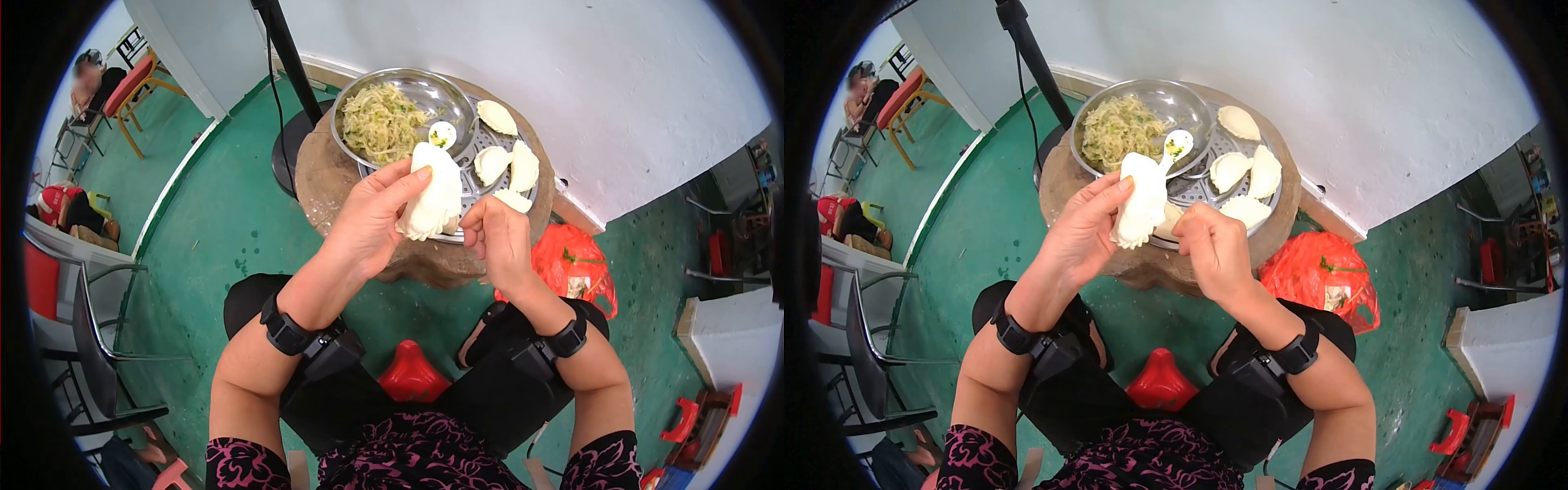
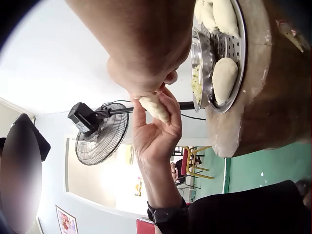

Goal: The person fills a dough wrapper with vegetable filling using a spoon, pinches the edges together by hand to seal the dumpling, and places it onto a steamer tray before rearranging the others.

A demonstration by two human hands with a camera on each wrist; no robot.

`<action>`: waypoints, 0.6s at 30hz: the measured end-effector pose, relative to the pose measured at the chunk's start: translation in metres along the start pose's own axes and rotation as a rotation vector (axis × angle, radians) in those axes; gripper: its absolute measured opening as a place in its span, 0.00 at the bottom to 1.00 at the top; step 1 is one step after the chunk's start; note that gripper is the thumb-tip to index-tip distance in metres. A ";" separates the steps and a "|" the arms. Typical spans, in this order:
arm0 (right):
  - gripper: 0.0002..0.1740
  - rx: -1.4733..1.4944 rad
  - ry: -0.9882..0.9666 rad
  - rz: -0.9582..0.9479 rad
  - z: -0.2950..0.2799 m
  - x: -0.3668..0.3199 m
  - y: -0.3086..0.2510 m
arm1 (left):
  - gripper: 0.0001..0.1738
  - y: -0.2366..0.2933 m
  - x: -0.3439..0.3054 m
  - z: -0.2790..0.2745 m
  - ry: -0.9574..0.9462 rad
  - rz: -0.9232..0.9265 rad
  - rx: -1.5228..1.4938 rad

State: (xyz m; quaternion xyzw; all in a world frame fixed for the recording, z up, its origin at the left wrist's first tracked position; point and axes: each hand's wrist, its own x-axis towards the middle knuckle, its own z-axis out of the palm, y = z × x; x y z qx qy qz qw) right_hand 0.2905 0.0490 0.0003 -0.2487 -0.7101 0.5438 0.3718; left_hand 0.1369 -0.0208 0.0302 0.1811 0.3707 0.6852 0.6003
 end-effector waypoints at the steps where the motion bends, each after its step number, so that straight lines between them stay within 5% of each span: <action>1: 0.16 -0.080 0.007 -0.028 0.000 0.001 0.003 | 0.15 0.000 0.000 -0.001 -0.010 -0.007 0.006; 9: 0.18 -0.338 0.042 -0.247 0.005 0.003 -0.004 | 0.13 -0.006 0.001 -0.001 -0.047 -0.071 0.038; 18: 0.17 -0.342 0.053 -0.198 0.006 0.004 -0.005 | 0.14 -0.005 -0.002 0.005 -0.060 -0.038 0.041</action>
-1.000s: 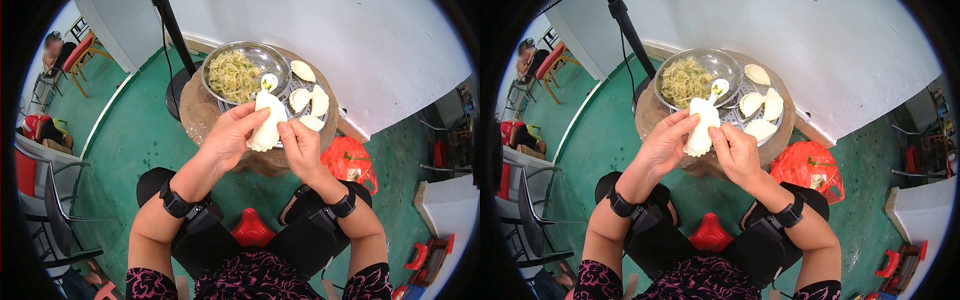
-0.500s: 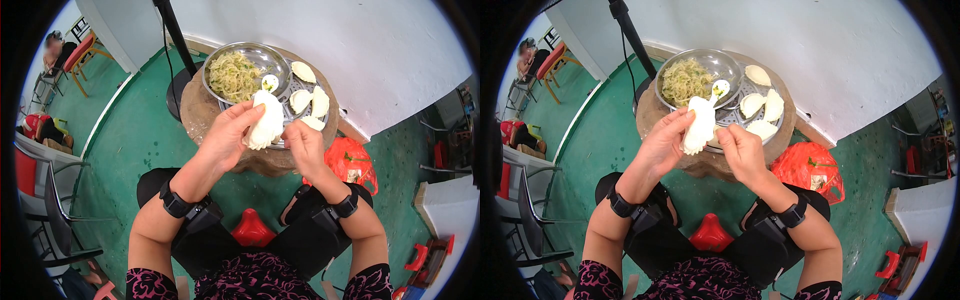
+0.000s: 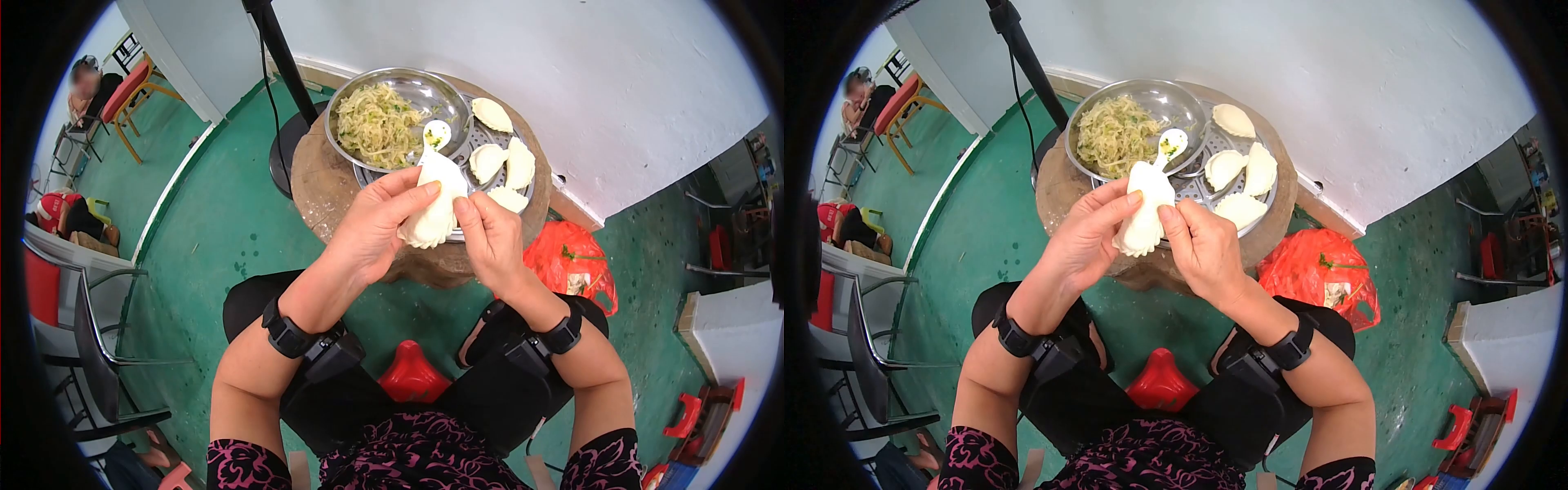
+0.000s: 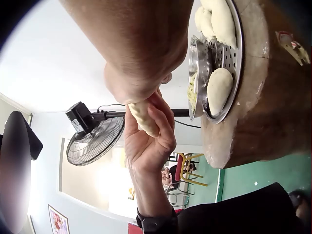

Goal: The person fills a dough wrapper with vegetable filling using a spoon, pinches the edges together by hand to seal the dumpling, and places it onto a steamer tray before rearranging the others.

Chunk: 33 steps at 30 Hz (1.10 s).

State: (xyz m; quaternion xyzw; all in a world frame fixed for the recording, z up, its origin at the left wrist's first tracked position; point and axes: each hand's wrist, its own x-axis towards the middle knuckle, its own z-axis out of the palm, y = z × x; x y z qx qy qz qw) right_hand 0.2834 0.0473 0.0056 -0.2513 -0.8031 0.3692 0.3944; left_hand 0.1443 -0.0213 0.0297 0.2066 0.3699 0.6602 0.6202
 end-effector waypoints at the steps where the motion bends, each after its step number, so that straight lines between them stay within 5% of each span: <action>1: 0.17 0.001 0.013 -0.008 0.001 0.000 0.000 | 0.14 0.000 0.000 0.000 -0.001 0.018 -0.007; 15: 0.17 0.080 -0.044 0.099 -0.011 0.002 0.005 | 0.15 0.003 0.004 -0.008 -0.017 -0.028 -0.008; 25: 0.17 -0.028 -0.008 -0.027 -0.004 0.001 0.001 | 0.13 -0.003 0.004 -0.005 0.003 -0.078 0.022; 33: 0.16 -0.079 0.015 -0.017 -0.002 0.000 0.002 | 0.16 -0.006 0.006 -0.006 -0.055 0.093 0.152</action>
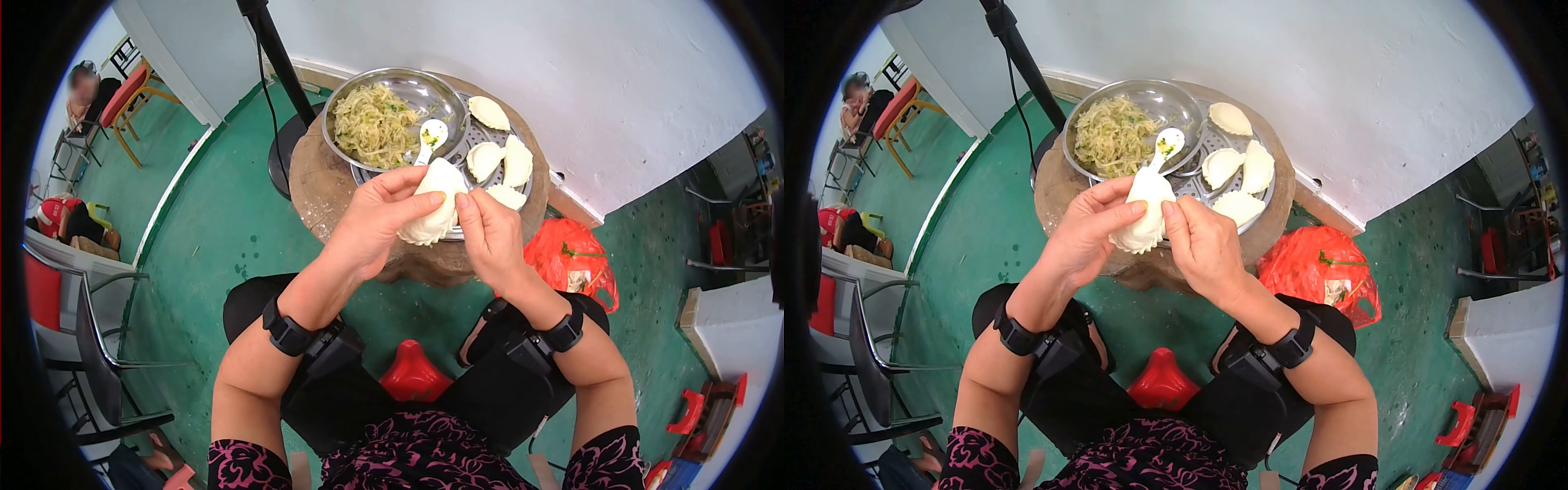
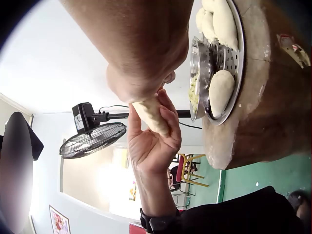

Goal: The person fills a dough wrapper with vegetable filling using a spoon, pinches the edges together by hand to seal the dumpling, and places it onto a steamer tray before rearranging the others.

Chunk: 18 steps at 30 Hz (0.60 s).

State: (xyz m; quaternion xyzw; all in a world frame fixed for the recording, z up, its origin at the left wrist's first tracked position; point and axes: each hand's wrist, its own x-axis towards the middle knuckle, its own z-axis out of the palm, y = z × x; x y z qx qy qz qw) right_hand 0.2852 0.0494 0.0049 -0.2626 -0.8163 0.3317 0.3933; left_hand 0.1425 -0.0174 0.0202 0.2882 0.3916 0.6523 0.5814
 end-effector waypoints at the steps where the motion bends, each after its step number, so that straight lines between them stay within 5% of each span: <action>1: 0.16 -0.015 0.007 -0.008 0.000 0.000 -0.001 | 0.16 -0.001 0.001 0.000 -0.003 0.026 0.022; 12: 0.17 0.155 0.010 0.107 -0.003 -0.001 0.005 | 0.19 0.009 -0.002 -0.003 -0.005 -0.109 -0.088; 18: 0.16 0.081 -0.011 -0.004 -0.003 -0.001 -0.003 | 0.16 0.005 -0.001 -0.003 -0.022 -0.178 -0.112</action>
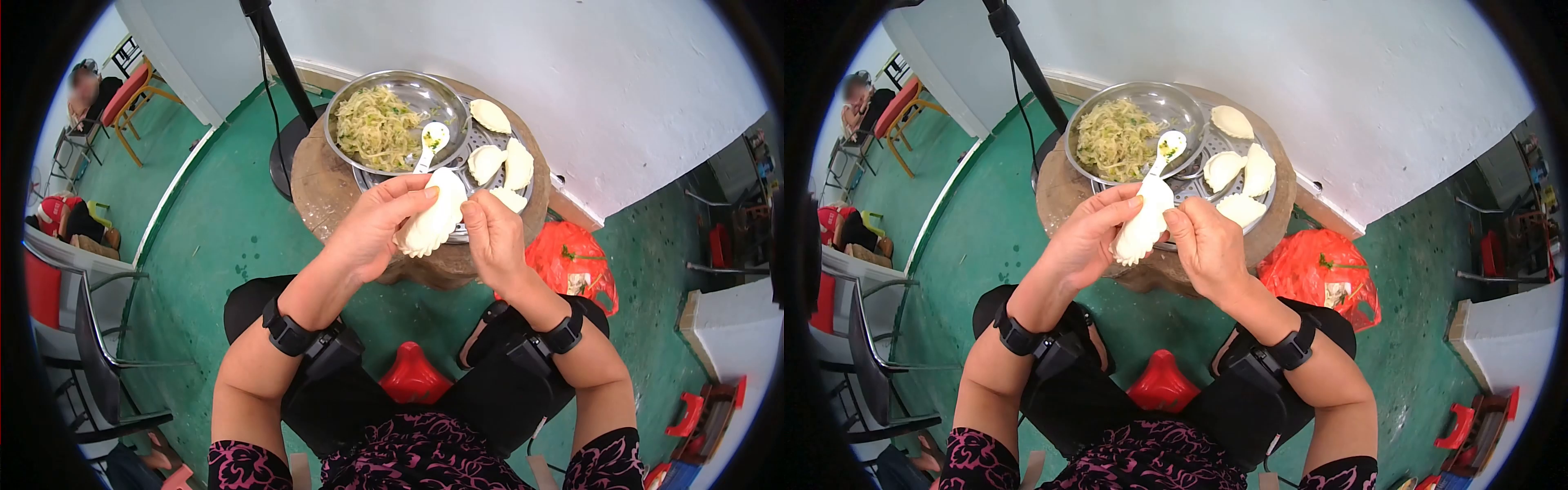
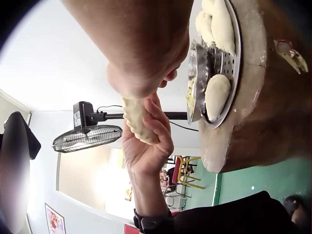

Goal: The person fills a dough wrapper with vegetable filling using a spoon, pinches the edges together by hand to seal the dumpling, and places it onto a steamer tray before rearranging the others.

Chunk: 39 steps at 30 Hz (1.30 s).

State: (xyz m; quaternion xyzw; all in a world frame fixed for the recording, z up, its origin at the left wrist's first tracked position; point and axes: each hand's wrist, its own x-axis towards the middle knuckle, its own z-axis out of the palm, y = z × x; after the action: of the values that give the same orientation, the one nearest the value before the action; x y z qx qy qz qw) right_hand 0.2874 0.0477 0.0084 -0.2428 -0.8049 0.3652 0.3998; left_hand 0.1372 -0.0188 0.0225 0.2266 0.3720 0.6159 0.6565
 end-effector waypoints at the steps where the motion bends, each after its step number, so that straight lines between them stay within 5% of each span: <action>1: 0.16 -0.019 0.011 -0.021 0.001 0.000 0.001 | 0.15 -0.001 0.000 0.001 0.004 -0.008 -0.005; 16: 0.14 -0.189 0.033 -0.080 0.004 -0.001 0.006 | 0.19 -0.003 -0.002 0.007 0.037 0.245 0.235; 24: 0.14 0.100 -0.013 -0.020 -0.002 -0.002 -0.001 | 0.17 0.006 -0.005 0.002 -0.018 0.101 0.101; 27: 0.14 0.158 -0.017 0.164 -0.005 0.000 0.004 | 0.17 0.006 -0.003 -0.001 -0.037 0.014 0.046; 39: 0.17 -0.047 -0.017 0.008 -0.004 0.000 0.005 | 0.18 0.003 -0.002 0.001 -0.061 -0.054 0.084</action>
State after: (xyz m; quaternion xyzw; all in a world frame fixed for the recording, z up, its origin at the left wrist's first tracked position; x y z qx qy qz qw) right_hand 0.2910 0.0523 0.0058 -0.2523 -0.8156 0.3499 0.3856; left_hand 0.1364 -0.0200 0.0257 0.2626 0.3832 0.5747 0.6737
